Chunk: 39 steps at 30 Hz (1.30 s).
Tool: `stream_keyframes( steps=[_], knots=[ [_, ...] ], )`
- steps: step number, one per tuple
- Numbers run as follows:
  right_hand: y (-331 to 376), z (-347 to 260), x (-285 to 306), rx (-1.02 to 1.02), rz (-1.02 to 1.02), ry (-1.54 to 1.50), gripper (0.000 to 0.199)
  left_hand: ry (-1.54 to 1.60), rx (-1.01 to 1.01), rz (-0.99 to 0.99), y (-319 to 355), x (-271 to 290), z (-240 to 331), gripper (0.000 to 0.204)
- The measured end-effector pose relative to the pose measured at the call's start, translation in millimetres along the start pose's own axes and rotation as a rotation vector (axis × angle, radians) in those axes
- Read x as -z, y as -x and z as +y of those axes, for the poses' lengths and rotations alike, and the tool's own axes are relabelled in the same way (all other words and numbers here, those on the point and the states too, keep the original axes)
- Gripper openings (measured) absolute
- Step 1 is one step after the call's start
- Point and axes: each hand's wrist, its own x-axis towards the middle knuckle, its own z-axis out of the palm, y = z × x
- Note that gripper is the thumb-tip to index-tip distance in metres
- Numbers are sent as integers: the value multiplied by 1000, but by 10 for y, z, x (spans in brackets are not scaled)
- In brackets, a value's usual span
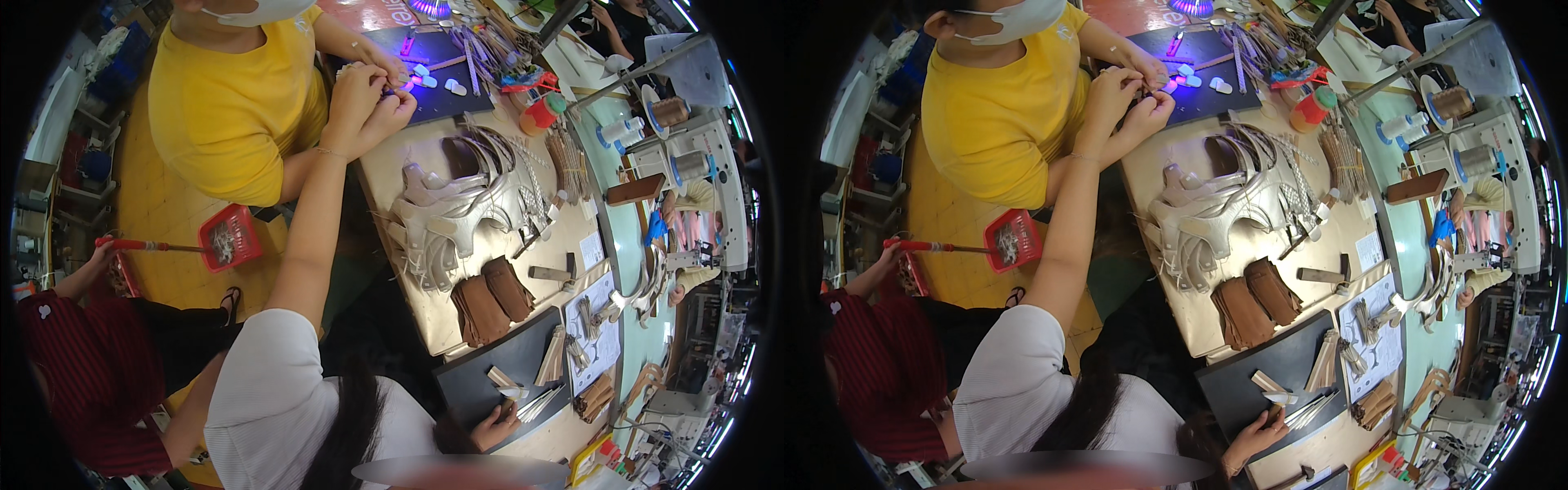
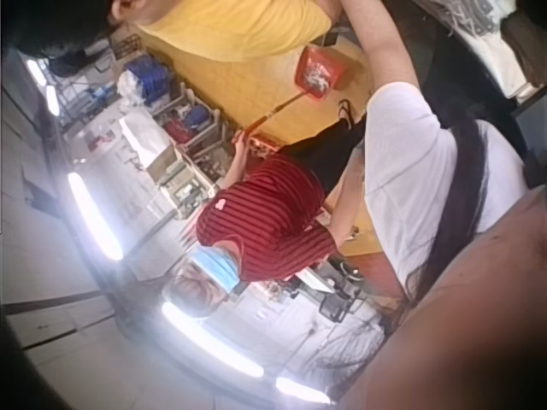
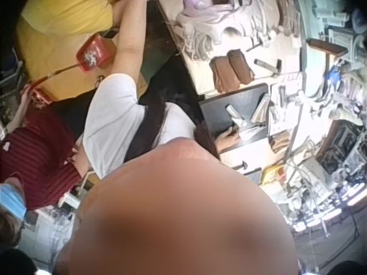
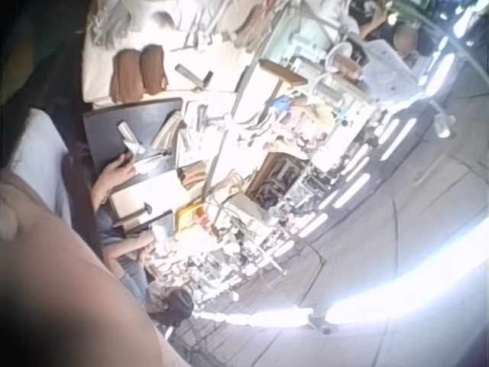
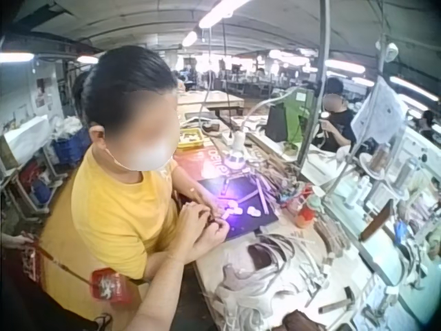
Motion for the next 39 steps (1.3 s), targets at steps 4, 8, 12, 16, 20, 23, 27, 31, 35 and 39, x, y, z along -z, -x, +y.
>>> stream_keyframes(
  steps=[4, 8, 12, 16, 20, 23, 27, 31, 35, 39],
  knots=[
    [5, -18, 9, -3, 6, -3, 39, 122, 133, -80, 57, 42, -6, 19],
    [1, -4, 1, -1, 6, 41, 38, 71, -42, -130, 107, 9, 56, 20],
    [-1, -4, -9, 7, 23, 46, 39, 68, -109, -122, 95, -59, 58, 19],
    [11, -25, 1, 28, 30, 17, 38, 42, -232, -126, 6, -97, -45, 17],
    [12, -43, 9, 0, 15, 26, 38, 91, -144, -148, -20, -148, -98, 15],
    [5, -49, 13, -8, 13, 47, 38, -22, -140, -71, -11, -190, -65, 16],
    [2, -53, 9, -16, 18, 44, 38, 8, -181, -86, -14, -214, -9, 19],
    [9, -57, 4, 0, 37, 42, 39, -33, -171, -65, -86, -268, 6, 21],
    [8, -54, 11, -20, 16, 64, 39, 106, -117, 67, -140, -384, -68, 19],
    [-3, -62, 13, -69, -24, 22, 42, 384, 206, 116, -189, -433, -225, 18]
  ],
)
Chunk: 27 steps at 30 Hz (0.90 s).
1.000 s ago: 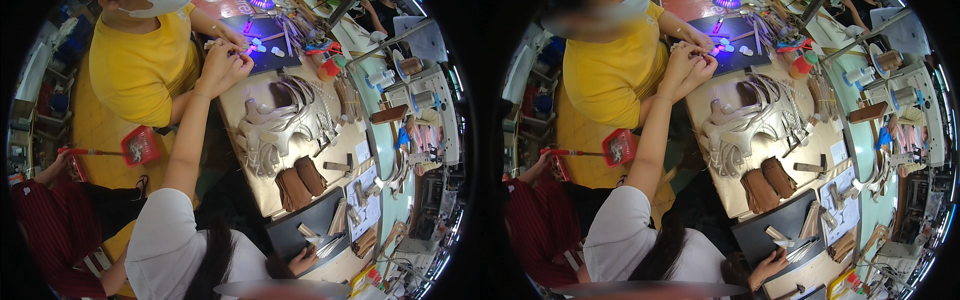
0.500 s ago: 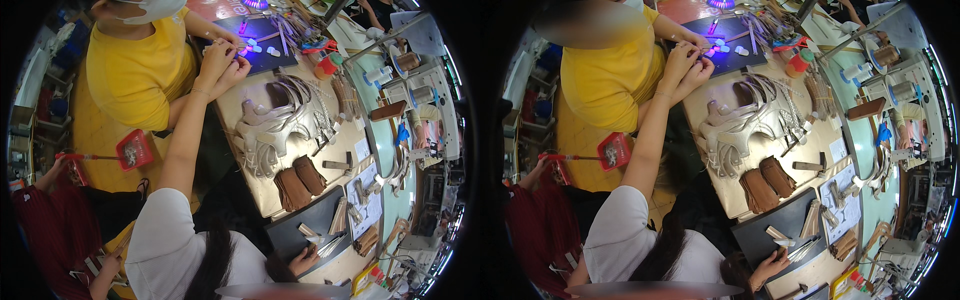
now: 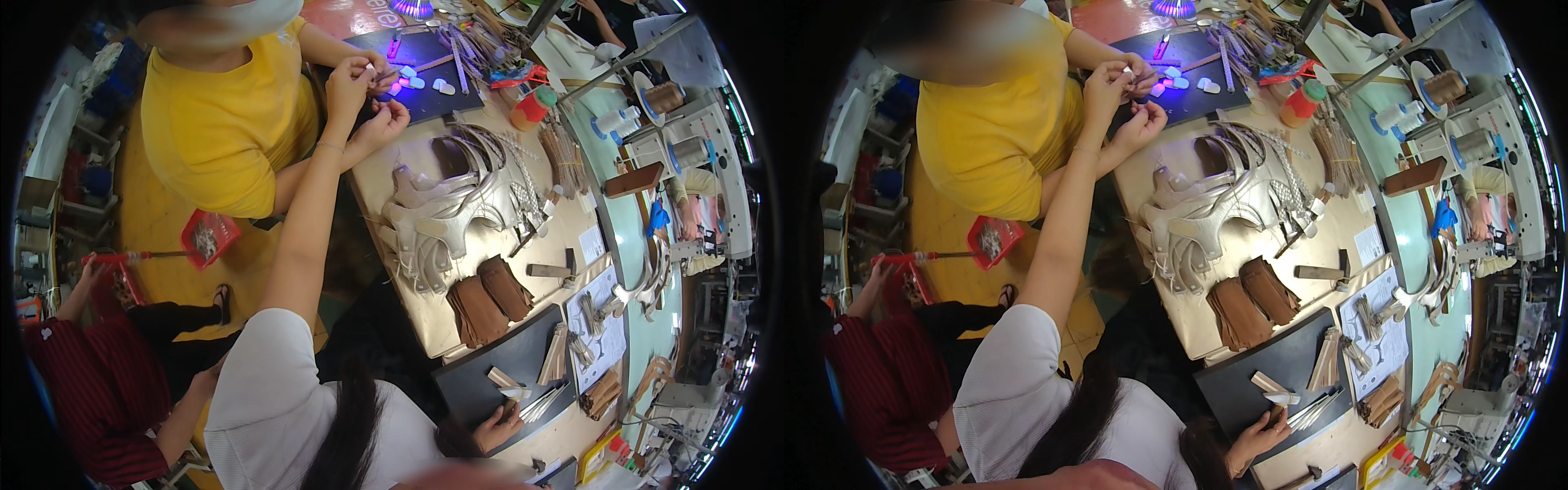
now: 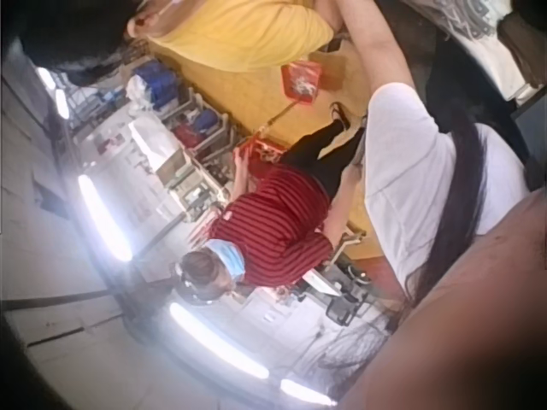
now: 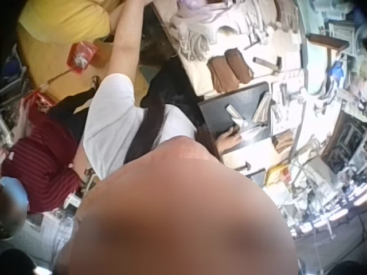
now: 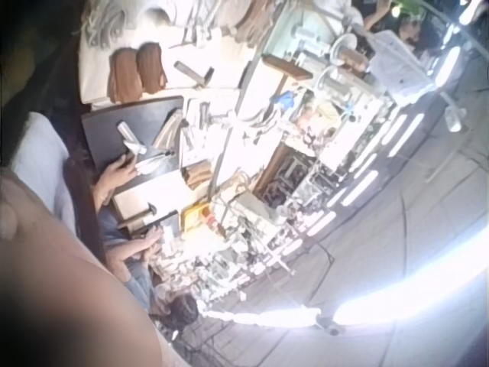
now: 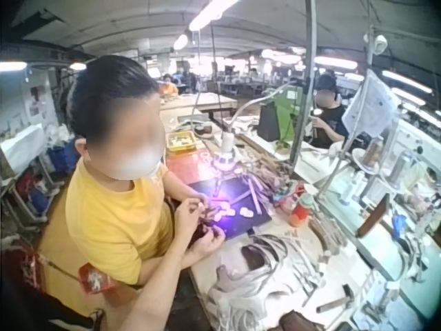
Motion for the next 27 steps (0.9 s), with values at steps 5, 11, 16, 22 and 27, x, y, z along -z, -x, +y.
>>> stream_keyframes(
  steps=[5, 11, 16, 22, 27],
  knots=[
    [3, -5, 12, -22, -21, -8, 44, 181, 24, -19, -59, 59, -91, 22],
    [6, 30, -13, 65, 47, 27, 39, 286, 28, -55, -59, -23, -129, 25],
    [10, 54, -26, 69, 56, 35, 38, 318, 2, -37, -54, -71, -177, 26],
    [5, 52, -19, 64, 39, 11, 38, 486, 102, -51, -16, -61, -98, 24],
    [2, 50, -15, 83, 40, 47, 38, 588, 191, -1, 31, -46, -1, 24]
  ],
)
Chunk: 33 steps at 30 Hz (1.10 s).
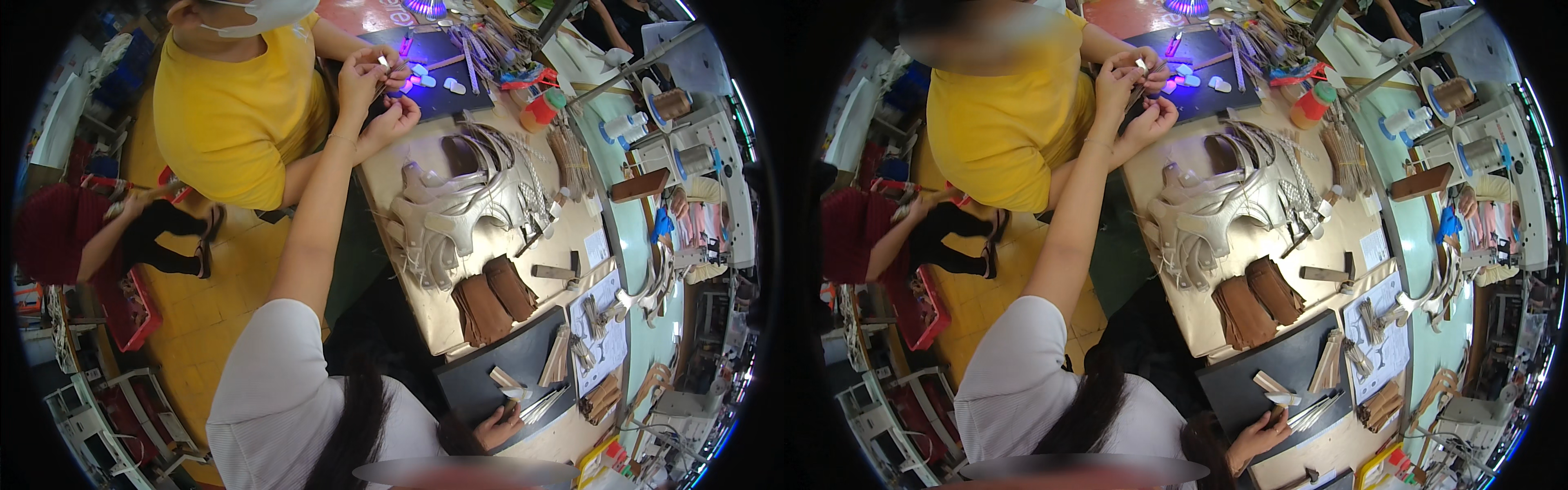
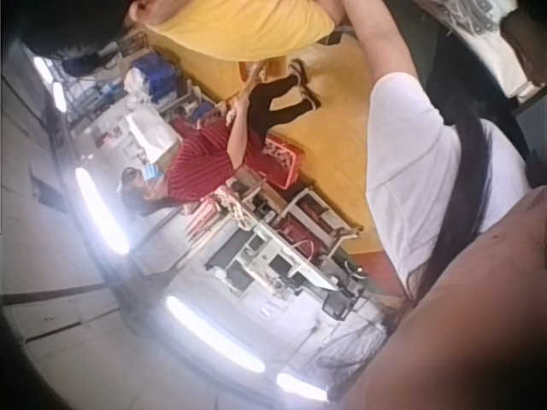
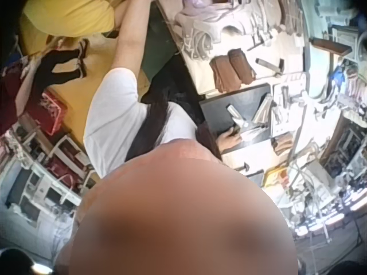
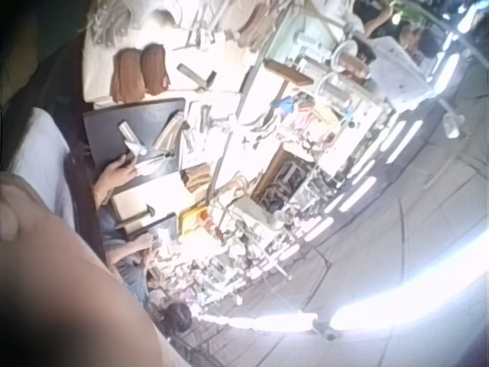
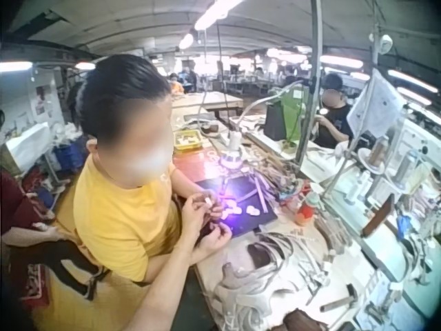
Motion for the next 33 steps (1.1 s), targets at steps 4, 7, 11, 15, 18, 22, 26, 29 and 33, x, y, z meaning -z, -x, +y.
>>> stream_keyframes(
  steps=[4, 7, 11, 15, 18, 22, 26, 29, 33],
  knots=[
    [-3, 0, -9, 8, 18, -23, 39, 1, 67, -54, -4, 10, 54, 24],
    [-4, 7, -11, -3, 18, -31, 39, 42, 69, -54, 8, 12, 58, 23],
    [-1, 12, -22, -4, 20, -12, 40, 52, 78, -56, 14, 8, 39, 21],
    [5, 2, -25, 3, 35, -22, 39, 56, 72, -94, 8, 39, 33, 22],
    [5, -7, -15, 2, 24, 0, 39, 4, 68, -147, 1, 83, 62, 22],
    [-2, -10, -2, 26, 31, -2, 39, -40, 57, -102, -3, 185, 158, 22],
    [-6, -2, -6, 12, 14, 2, 39, -129, 71, 50, 73, 366, 248, 24],
    [-2, -1, -9, 9, 21, -14, 39, -143, 68, 29, 145, 398, 290, 23],
    [-1, -10, -3, 10, 12, -26, 39, -691, -309, -65, 287, 181, 377, 23]
  ],
)
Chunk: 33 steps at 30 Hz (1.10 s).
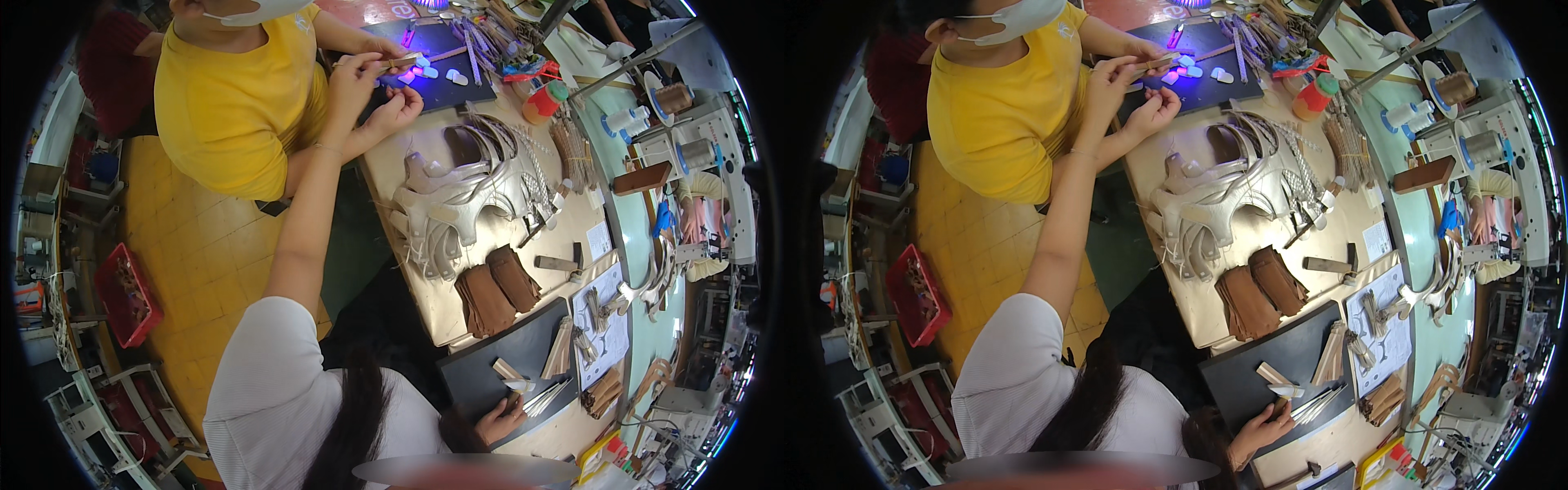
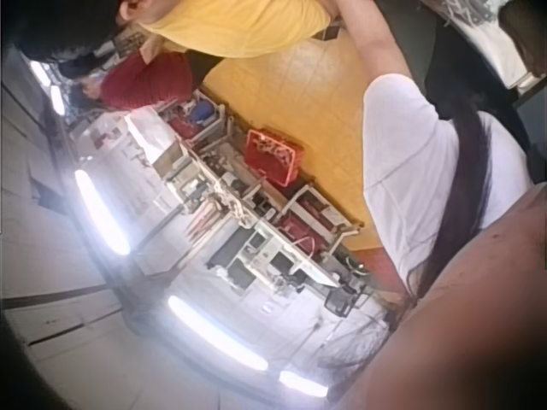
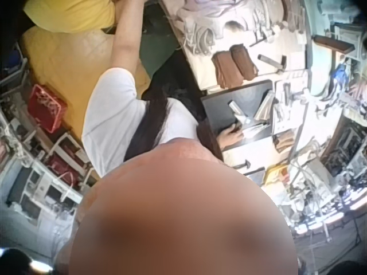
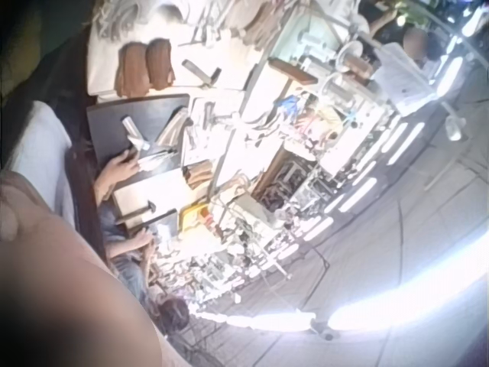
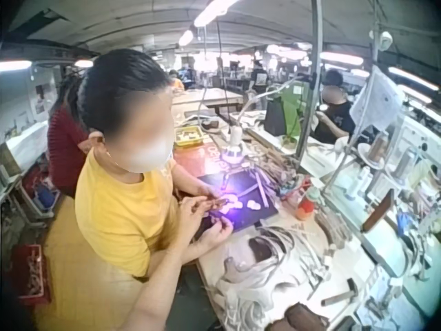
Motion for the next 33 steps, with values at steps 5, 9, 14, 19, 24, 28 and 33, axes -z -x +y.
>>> stream_keyframes(
  steps=[5, 9, 14, 19, 24, 28, 33],
  knots=[
    [-8, -17, 4, -12, 8, 11, 38, -63, -284, -7, 325, -171, 287, 21],
    [-10, -21, 7, 2, 5, 15, 38, 120, 70, 313, 429, -152, 90, 34],
    [-15, -39, 6, -4, 1, 17, 40, 429, 557, 89, 285, 56, -311, 31],
    [-19, -52, 21, -31, -23, -14, 44, 745, 778, -24, 210, 37, -397, 33],
    [-14, -53, 35, -65, -40, 7, 44, 872, 845, -102, 133, -107, -454, 25],
    [-16, -50, 24, -63, -44, 21, 44, 926, 893, -221, 81, -116, -560, 22],
    [-13, -40, 4, -11, 15, 53, 39, 1169, 943, -378, 27, -141, -694, 18]
  ],
)
